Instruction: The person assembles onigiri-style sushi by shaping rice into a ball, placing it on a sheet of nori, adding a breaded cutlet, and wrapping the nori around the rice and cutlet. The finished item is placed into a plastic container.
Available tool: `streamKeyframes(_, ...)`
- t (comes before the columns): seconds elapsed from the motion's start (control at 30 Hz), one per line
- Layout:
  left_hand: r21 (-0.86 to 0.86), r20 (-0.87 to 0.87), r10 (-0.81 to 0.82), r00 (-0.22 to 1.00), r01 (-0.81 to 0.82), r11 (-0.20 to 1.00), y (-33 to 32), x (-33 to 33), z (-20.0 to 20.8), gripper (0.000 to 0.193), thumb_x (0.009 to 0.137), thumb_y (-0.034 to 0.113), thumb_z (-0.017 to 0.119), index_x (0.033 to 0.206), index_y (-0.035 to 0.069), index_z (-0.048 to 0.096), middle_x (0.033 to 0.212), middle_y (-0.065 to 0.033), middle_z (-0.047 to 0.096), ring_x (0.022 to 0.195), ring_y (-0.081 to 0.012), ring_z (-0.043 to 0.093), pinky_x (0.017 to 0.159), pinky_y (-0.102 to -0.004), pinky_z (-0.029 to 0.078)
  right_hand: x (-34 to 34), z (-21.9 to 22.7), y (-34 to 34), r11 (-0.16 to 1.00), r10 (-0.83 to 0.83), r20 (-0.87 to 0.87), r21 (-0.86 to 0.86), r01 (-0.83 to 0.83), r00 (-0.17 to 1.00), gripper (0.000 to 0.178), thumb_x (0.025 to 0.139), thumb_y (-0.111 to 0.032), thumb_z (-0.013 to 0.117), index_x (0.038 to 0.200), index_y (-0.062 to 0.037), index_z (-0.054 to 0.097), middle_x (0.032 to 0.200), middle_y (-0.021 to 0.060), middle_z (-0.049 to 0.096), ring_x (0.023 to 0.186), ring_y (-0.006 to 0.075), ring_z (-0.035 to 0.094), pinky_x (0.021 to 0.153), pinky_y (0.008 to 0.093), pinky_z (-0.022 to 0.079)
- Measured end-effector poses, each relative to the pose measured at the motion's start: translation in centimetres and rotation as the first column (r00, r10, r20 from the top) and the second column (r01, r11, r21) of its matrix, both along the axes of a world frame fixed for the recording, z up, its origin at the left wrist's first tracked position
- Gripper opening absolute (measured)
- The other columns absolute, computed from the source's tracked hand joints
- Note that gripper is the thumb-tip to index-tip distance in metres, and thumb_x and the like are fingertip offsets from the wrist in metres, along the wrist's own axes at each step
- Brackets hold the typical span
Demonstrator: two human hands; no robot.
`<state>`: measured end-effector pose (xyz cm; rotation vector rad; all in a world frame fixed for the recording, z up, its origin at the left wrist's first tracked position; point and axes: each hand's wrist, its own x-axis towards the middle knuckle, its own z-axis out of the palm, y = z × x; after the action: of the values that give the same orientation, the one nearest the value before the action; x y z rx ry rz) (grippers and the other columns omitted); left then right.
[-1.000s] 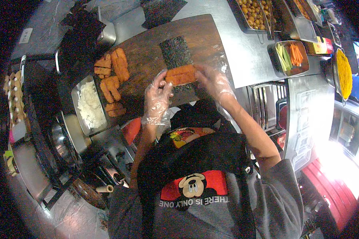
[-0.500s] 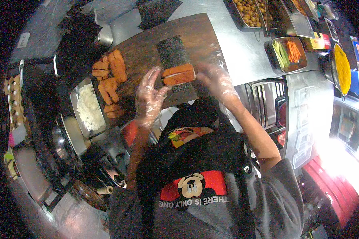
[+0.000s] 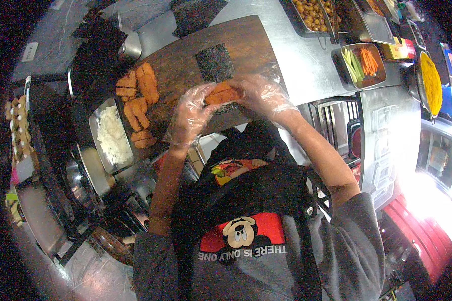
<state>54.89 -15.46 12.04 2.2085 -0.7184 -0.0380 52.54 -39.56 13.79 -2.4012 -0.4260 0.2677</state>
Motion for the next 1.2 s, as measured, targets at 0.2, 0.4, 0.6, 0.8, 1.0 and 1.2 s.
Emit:
streamKeyframes(0.2,-0.048,0.115,-0.056,0.992,0.062,0.997,-0.5,1.1,0.8,0.041,0.08,0.017,0.076,0.117,0.003,0.066,0.118,-0.0146,0.066,0.11,-0.0336,0.062,0.097,-0.0419,0.049,-0.3,-1.4,-0.3,0.999,-0.01,0.203,0.033,0.003,0.979,0.047,0.086,-0.018,0.071,0.131,-0.0156,0.059,0.122,0.0139,0.064,0.113,0.0357,0.06,0.096,0.0446,0.051)
streamKeyframes(0.4,-0.011,0.09,-0.119,0.989,0.121,0.993,0.0,1.5,0.0,0.035,0.082,0.018,0.075,0.113,0.004,0.068,0.116,-0.0133,0.068,0.108,-0.0322,0.063,0.095,-0.0408,0.05,-1.5,0.2,-1.4,0.898,-0.369,-0.34,0.11,0.426,0.865,0.043,0.092,-0.014,0.067,0.133,-0.0059,0.058,0.123,0.0109,0.066,0.105,0.0262,0.066,0.09,0.0351,0.056)
streamKeyframes(0.6,0.012,0.102,-0.133,0.986,0.132,0.991,-0.1,1.7,-0.9,0.035,0.083,0.018,0.074,0.116,0.005,0.068,0.115,-0.0122,0.068,0.108,-0.0312,0.063,0.095,-0.0409,0.05,-5.4,-2.1,0.5,0.376,-0.353,-0.808,0.339,0.862,0.472,0.037,0.096,-0.011,0.063,0.126,0.0101,0.058,0.11,0.0164,0.07,0.089,0.0226,0.07,0.076,0.0335,0.061)
streamKeyframes(0.8,-0.019,0.073,-0.135,0.988,0.137,0.99,0.0,1.7,-0.9,0.036,0.083,0.017,0.074,0.117,0.006,0.068,0.117,-0.0128,0.067,0.11,-0.0309,0.063,0.098,-0.0408,0.049,-5.0,-0.7,3.6,0.094,-0.217,-0.917,0.321,0.942,0.335,0.041,0.093,-0.007,0.065,0.127,0.0117,0.053,0.102,0.017,0.069,0.087,0.0224,0.07,0.075,0.0331,0.061)
streamKeyframes(1.0,0.013,0.085,-0.155,0.984,0.154,0.988,0.0,2.1,-1.4,0.035,0.085,0.019,0.072,0.118,0.007,0.068,0.121,-0.0111,0.067,0.113,-0.0301,0.062,0.1,-0.0402,0.049,-5.1,-1.4,4.6,0.187,-0.288,-0.877,0.342,0.921,0.385,0.041,0.094,-0.007,0.063,0.129,0.0101,0.051,0.108,0.017,0.066,0.094,0.0251,0.068,0.084,0.0356,0.059)
streamKeyframes(1.2,0.036,0.043,-0.156,0.987,0.155,0.987,0.1,2.2,-1.8,0.031,0.087,0.021,0.071,0.116,0.008,0.069,0.119,-0.0096,0.068,0.113,-0.0291,0.062,0.1,-0.0401,0.049,-4.8,-0.1,2.3,0.912,-0.405,0.057,-0.043,0.407,0.913,0.054,0.092,-0.014,0.067,0.142,-0.0051,0.046,0.137,0.0161,0.055,0.126,0.0331,0.053,0.106,0.0449,0.044)
